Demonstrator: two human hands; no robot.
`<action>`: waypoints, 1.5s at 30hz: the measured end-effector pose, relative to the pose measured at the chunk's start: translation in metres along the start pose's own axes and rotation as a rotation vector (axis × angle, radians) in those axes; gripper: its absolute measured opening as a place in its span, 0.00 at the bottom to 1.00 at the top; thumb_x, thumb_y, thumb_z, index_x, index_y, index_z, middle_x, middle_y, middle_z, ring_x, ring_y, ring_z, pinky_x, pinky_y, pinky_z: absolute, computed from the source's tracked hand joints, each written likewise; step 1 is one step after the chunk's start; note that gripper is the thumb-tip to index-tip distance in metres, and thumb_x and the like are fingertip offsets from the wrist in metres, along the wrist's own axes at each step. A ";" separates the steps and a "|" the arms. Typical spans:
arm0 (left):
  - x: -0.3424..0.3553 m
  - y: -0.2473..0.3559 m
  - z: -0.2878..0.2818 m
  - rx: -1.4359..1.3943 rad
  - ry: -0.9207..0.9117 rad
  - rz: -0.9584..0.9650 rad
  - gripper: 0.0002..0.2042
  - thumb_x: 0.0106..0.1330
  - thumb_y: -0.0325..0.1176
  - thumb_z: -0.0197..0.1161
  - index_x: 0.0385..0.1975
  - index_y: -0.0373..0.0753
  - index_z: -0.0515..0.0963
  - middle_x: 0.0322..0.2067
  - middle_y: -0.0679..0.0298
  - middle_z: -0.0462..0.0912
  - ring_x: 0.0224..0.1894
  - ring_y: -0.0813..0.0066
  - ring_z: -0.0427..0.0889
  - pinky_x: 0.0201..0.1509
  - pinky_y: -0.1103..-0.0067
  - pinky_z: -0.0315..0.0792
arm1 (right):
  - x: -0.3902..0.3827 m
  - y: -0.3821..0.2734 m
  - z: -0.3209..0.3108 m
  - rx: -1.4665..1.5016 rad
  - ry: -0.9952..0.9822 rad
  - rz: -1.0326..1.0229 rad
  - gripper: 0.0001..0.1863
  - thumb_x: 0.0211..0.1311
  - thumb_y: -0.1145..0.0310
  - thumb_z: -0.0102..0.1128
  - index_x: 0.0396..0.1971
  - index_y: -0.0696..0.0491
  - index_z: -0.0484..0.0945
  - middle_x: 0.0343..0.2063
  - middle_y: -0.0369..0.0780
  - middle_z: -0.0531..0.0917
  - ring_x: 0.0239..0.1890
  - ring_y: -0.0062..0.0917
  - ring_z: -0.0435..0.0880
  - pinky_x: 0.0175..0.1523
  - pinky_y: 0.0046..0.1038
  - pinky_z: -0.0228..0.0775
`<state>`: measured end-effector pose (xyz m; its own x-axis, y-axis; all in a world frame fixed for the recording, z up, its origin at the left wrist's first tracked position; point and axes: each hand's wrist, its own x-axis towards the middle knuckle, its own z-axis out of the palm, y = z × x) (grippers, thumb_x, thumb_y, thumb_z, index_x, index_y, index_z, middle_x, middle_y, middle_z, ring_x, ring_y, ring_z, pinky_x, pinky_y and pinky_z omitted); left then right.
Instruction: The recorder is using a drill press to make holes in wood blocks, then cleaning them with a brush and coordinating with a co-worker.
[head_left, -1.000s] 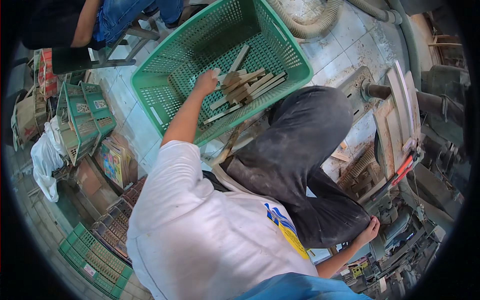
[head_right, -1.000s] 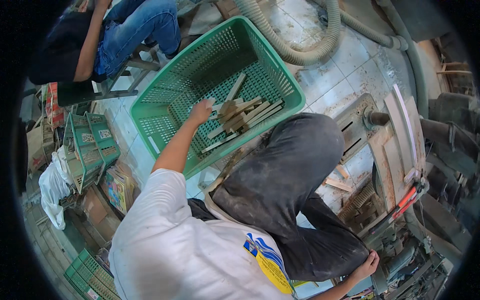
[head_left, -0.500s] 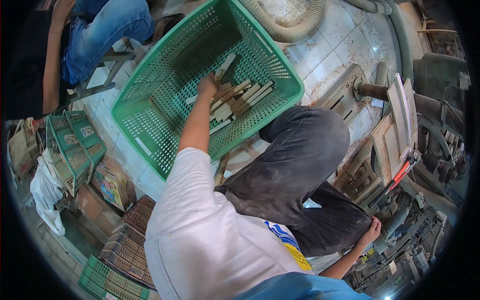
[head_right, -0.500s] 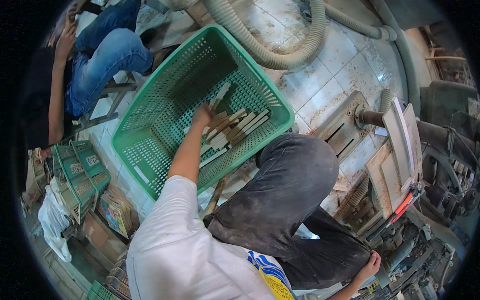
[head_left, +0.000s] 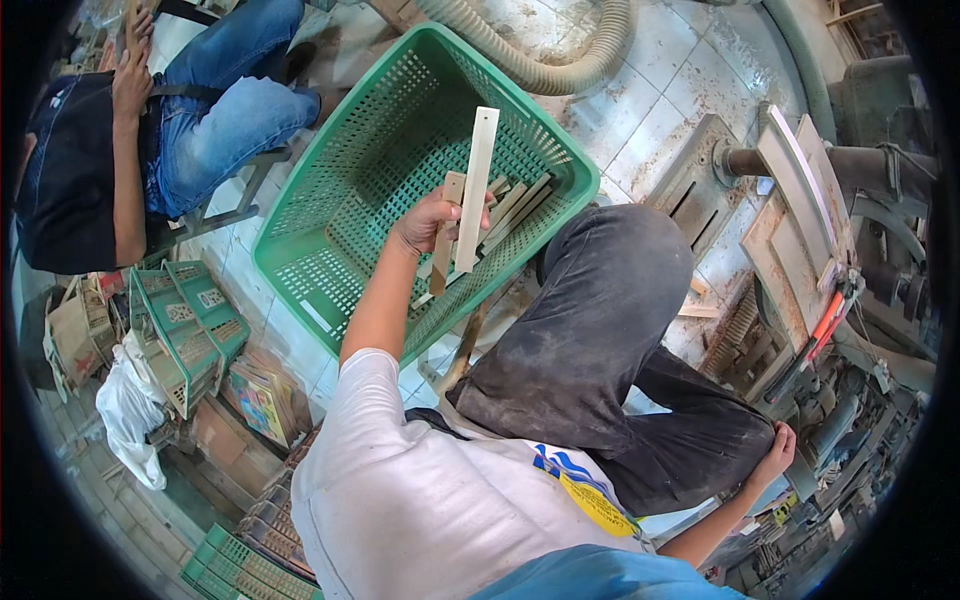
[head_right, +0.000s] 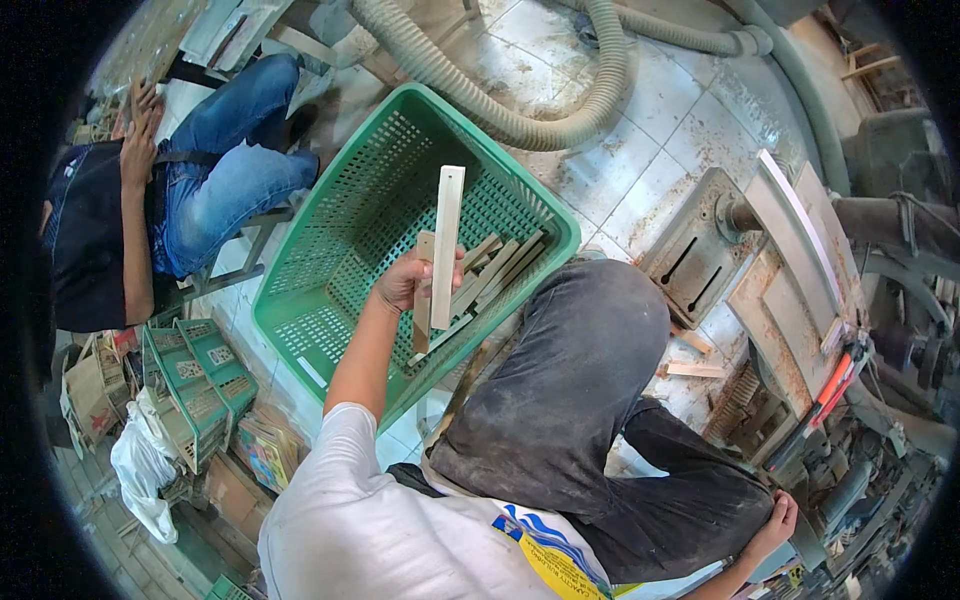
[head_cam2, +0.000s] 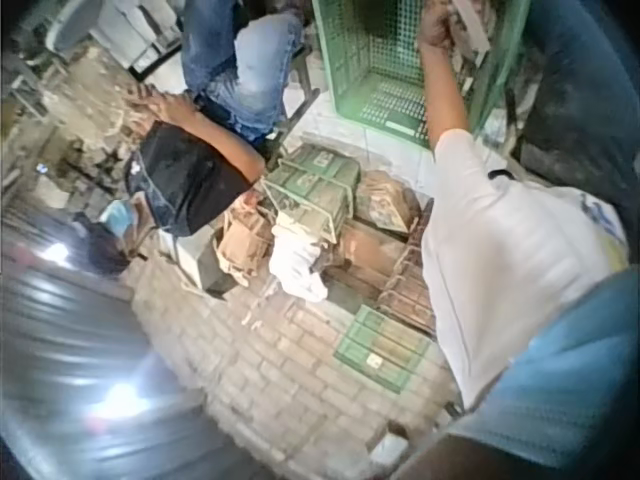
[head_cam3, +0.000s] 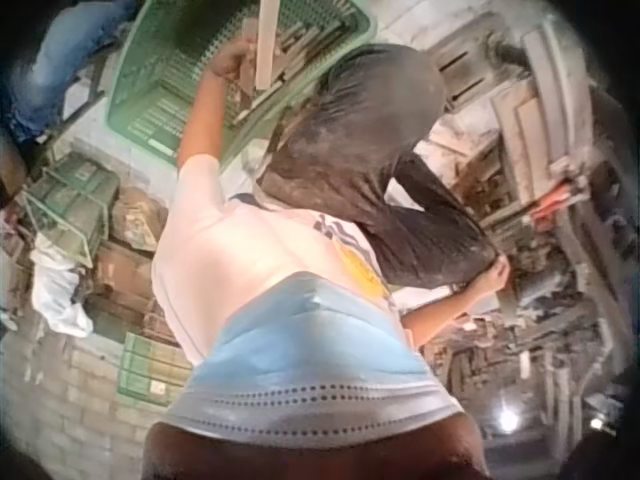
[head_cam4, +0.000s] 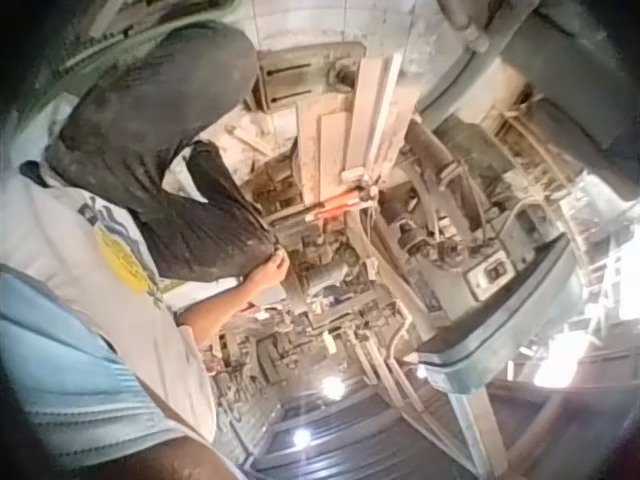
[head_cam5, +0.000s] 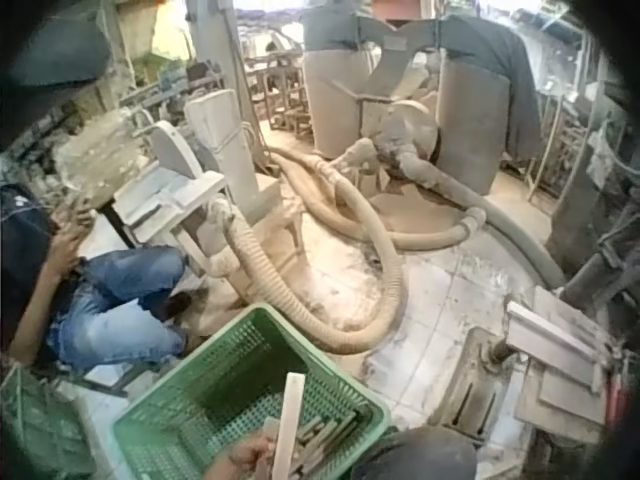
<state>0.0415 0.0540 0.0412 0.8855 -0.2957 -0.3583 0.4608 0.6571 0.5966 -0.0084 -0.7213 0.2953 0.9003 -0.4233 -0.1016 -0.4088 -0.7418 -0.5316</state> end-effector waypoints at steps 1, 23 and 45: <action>0.003 0.002 0.006 -0.007 -0.047 0.011 0.33 0.59 0.39 0.67 0.63 0.26 0.73 0.42 0.50 0.88 0.30 0.77 0.79 0.26 0.84 0.70 | -0.002 0.000 0.000 0.011 0.003 0.004 0.17 0.82 0.60 0.57 0.43 0.60 0.83 0.40 0.35 0.84 0.44 0.21 0.78 0.57 0.25 0.69; 0.035 -0.088 -0.031 1.527 0.686 -0.296 0.20 0.58 0.38 0.71 0.46 0.32 0.80 0.44 0.42 0.87 0.49 0.41 0.87 0.53 0.53 0.80 | -0.009 0.000 -0.002 0.050 0.043 0.031 0.18 0.82 0.58 0.57 0.45 0.60 0.85 0.41 0.37 0.86 0.46 0.22 0.82 0.59 0.27 0.72; 0.058 -0.084 -0.073 1.493 0.852 -0.573 0.26 0.70 0.47 0.64 0.61 0.35 0.76 0.55 0.43 0.87 0.58 0.43 0.86 0.61 0.54 0.80 | -0.001 -0.007 -0.002 0.069 0.028 0.092 0.20 0.82 0.57 0.57 0.48 0.61 0.85 0.44 0.38 0.87 0.49 0.23 0.82 0.61 0.27 0.71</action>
<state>0.0498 0.0326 -0.0821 0.5668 0.4758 -0.6725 0.7494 -0.6370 0.1809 -0.0068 -0.7171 0.3008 0.8542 -0.5035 -0.1296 -0.4777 -0.6616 -0.5780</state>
